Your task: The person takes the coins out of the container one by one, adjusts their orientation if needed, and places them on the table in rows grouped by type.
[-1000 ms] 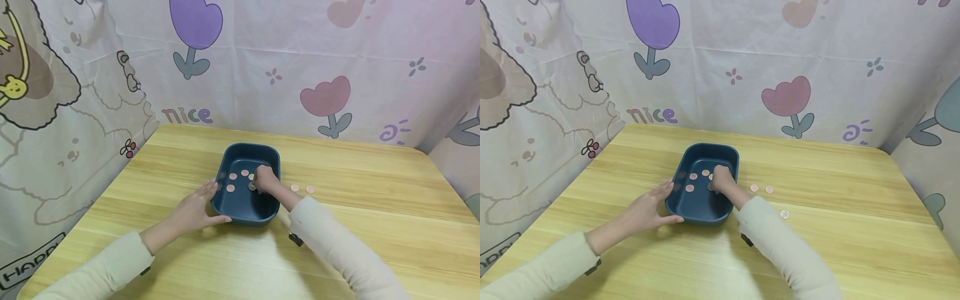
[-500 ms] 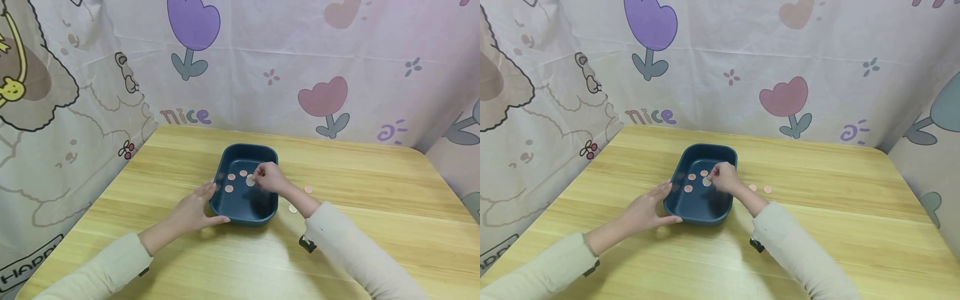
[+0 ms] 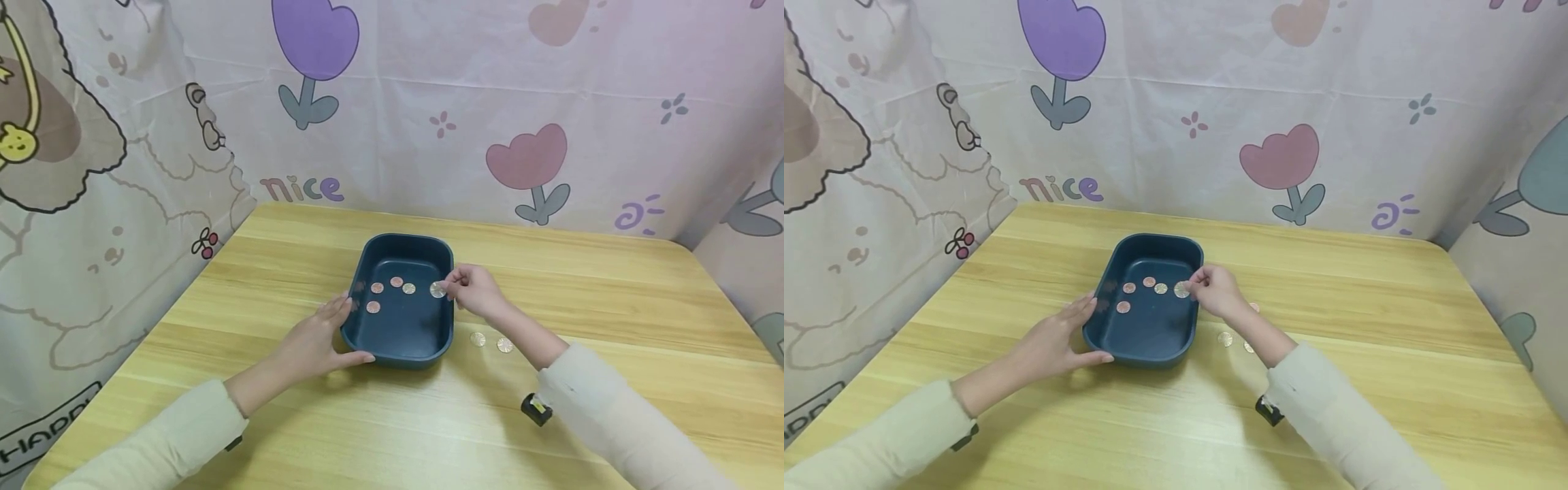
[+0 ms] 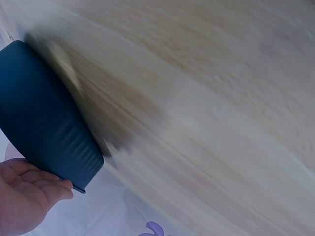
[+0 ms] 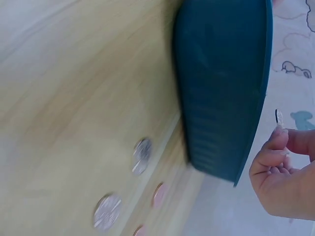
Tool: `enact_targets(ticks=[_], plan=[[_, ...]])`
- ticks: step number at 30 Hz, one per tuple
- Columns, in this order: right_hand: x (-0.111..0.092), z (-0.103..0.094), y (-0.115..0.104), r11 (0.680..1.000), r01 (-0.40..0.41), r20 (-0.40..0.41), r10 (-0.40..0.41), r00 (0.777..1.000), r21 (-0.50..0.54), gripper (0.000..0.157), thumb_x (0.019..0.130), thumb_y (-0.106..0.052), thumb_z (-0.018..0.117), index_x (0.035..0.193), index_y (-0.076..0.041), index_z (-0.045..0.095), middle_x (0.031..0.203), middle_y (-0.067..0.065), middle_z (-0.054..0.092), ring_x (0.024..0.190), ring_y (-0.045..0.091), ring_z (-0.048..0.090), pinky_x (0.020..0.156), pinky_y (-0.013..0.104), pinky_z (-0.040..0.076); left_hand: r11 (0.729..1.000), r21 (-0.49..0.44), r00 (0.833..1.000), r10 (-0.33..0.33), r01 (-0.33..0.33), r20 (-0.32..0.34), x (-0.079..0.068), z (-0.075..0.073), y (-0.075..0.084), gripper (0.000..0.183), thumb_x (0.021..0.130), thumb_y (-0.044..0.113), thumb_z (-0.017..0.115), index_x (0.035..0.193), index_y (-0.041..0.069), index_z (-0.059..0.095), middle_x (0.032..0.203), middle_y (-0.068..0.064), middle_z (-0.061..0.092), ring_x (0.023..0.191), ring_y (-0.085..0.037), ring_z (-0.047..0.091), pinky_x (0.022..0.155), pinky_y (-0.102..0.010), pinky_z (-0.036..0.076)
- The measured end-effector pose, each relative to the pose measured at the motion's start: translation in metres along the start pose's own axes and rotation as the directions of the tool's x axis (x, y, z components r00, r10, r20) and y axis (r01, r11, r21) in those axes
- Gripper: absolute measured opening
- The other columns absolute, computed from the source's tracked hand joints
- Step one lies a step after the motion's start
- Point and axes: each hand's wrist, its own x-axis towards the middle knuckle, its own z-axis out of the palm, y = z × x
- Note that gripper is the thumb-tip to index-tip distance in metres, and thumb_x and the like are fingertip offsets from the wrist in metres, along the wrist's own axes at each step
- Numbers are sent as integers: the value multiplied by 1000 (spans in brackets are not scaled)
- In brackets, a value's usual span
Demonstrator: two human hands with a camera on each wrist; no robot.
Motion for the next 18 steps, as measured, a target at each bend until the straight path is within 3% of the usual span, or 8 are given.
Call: enact_targets(ticks=[7, 18], plan=[[-13, -21, 16, 999, -33, 10, 33, 999, 32, 14, 91, -7, 53, 89, 7, 55, 65, 0, 52, 55, 8, 46, 48, 18, 39, 1000, -1, 1000, 5, -5, -1, 0, 0, 0, 99, 71, 63, 66, 137, -6, 40, 146, -22, 33, 130, -43, 38, 100, -53, 41], [-42, -56, 46, 991, -131, -2, 131, 991, -20, 16, 93, -10, 50, 96, 6, 53, 71, 0, 53, 57, 6, 46, 49, 16, 40, 1000, 15, 1000, 4, -4, -1, 1, 0, -1, 98, 71, 63, 66, 137, -5, 40, 146, -22, 34, 129, -44, 39, 99, -53, 42]])
